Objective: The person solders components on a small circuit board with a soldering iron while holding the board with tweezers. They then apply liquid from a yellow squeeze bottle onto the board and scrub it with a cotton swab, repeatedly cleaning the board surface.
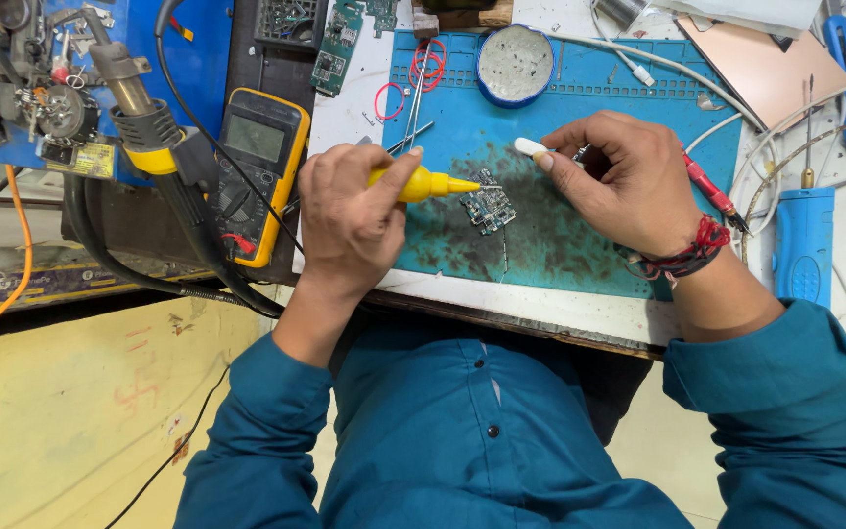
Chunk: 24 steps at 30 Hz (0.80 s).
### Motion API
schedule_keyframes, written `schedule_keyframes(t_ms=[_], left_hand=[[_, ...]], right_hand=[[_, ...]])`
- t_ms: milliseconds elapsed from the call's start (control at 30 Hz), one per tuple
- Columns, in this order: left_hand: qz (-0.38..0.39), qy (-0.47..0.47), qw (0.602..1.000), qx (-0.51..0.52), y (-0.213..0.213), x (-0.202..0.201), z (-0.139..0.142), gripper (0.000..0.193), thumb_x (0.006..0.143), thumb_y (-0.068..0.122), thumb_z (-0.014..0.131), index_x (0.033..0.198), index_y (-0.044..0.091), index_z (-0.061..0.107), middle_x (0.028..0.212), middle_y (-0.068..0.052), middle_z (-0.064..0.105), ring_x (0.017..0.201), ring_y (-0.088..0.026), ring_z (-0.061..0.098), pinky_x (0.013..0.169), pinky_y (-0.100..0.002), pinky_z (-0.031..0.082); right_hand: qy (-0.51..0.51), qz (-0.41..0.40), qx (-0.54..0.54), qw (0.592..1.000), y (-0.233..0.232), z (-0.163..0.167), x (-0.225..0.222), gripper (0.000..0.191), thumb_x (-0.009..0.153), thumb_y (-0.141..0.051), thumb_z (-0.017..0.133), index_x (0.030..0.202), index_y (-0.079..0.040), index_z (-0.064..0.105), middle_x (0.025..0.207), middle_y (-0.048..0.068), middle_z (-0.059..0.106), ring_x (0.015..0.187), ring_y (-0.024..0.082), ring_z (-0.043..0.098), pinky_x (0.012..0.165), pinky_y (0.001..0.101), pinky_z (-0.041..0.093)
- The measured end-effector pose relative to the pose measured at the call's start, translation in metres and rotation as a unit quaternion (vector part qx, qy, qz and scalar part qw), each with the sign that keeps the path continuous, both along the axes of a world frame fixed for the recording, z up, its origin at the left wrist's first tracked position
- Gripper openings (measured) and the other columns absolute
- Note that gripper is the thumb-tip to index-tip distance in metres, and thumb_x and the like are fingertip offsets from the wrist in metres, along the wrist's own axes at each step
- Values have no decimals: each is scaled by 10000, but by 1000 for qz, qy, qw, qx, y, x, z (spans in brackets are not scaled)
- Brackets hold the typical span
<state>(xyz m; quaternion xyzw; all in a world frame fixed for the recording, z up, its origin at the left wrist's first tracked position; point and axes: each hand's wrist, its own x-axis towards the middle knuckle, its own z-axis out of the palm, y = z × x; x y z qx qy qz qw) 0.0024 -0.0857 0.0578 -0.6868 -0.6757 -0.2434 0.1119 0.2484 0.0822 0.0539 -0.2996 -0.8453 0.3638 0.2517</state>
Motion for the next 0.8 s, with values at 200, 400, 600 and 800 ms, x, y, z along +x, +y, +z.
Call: schedule_keyframes(t_ms=[200, 400, 600, 800], left_hand=[[38, -225, 973, 43, 5, -10, -4, 390, 935, 88, 814, 1280, 49, 637, 1191, -131, 670, 1133, -331, 656, 1003, -432, 509], [41, -427, 899, 85, 31, -37, -23, 417, 1007, 5, 732, 1360, 17, 508, 1291, -166, 679, 1222, -233, 686, 1027, -353, 586], [47, -416, 904, 83, 51, -52, -53, 452, 1001, -40, 704, 1388, 16, 479, 1328, -183, 661, 1284, -251, 665, 1076, -354, 562], [48, -425, 900, 86, 48, -49, -60, 601, 992, -6, 730, 1483, 19, 383, 1427, -203, 591, 1345, -277, 617, 1104, -383, 541]], right_hand=[[-4, 0, -2, 1000, 1, -1, -1, 172, 962, -182, 793, 1039, -29, 770, 851, 89, 705, 636, 133, 651, 575, 271, 494], [0, 1, -6, 1000, 1, -2, -1, 174, 958, -185, 782, 1041, -33, 766, 850, 85, 705, 642, 129, 657, 582, 272, 501], [-7, -5, -9, 1000, 3, -3, 0, 176, 948, -188, 776, 1042, -40, 764, 821, 84, 703, 623, 134, 654, 570, 278, 493], [-22, 0, -11, 1000, 3, -3, -1, 176, 947, -194, 783, 1027, -39, 759, 826, 83, 710, 622, 143, 658, 571, 281, 501]])
